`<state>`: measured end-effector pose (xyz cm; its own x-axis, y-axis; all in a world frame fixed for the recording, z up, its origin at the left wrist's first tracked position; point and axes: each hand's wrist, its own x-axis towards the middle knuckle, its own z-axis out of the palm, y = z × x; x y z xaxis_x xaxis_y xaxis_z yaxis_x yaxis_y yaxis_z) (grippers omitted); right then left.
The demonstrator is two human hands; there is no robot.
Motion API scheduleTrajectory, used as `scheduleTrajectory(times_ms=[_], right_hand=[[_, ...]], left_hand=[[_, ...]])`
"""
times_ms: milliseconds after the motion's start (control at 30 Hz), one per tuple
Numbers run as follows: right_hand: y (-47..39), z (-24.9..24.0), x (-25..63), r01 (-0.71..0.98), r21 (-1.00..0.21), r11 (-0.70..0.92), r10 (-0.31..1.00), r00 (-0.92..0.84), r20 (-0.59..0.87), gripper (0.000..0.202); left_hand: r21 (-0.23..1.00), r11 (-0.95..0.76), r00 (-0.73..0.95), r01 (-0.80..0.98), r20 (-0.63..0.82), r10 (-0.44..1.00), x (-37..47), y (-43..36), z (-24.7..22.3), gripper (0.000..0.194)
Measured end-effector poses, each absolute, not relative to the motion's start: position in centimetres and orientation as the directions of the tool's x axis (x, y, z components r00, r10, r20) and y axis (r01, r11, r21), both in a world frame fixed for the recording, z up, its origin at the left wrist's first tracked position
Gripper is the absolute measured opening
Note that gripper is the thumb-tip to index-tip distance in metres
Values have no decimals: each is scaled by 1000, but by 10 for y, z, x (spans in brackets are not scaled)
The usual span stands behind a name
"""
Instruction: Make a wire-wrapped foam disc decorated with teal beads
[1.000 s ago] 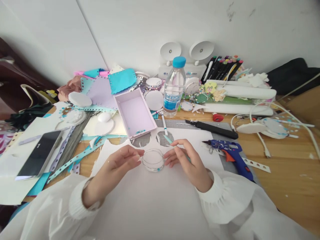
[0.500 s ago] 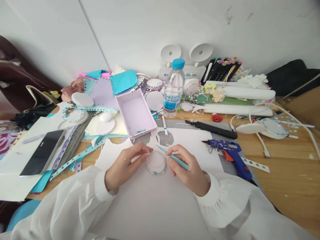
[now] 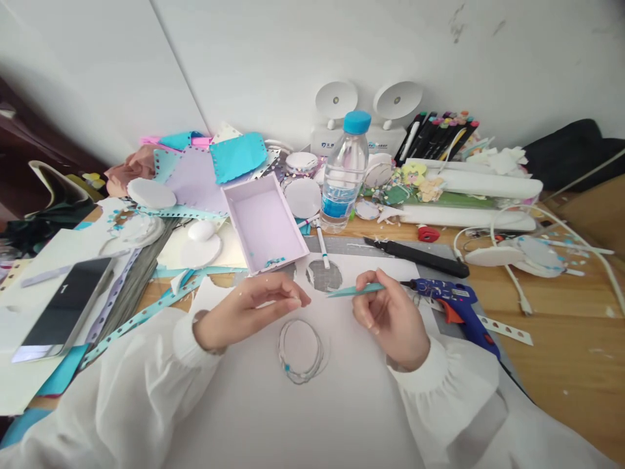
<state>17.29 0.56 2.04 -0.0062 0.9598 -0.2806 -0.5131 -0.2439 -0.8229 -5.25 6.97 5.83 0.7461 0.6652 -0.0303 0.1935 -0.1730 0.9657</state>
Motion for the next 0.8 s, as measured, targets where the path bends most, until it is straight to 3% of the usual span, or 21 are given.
scheduleTrajectory(times_ms=[100,233,400,800], right_hand=[[7,18,171,-528,-820,-220,968,-13,-251,39],[8,16,167,-506,-844,-176,975,29,-220,38],[7,8,164,-332,-939,-86,987,101,-126,14],[-5,9,161,-47,-963,264,962,78,260,18]], left_hand=[[990,46,688,135,-127,714,-43,70,42,23],[977,169,637,133,-215,740,-40,71,26,29],[964,251,613,90,-253,749,-43,74,22,28],[964,253,643,84,-246,725,-41,71,23,20]])
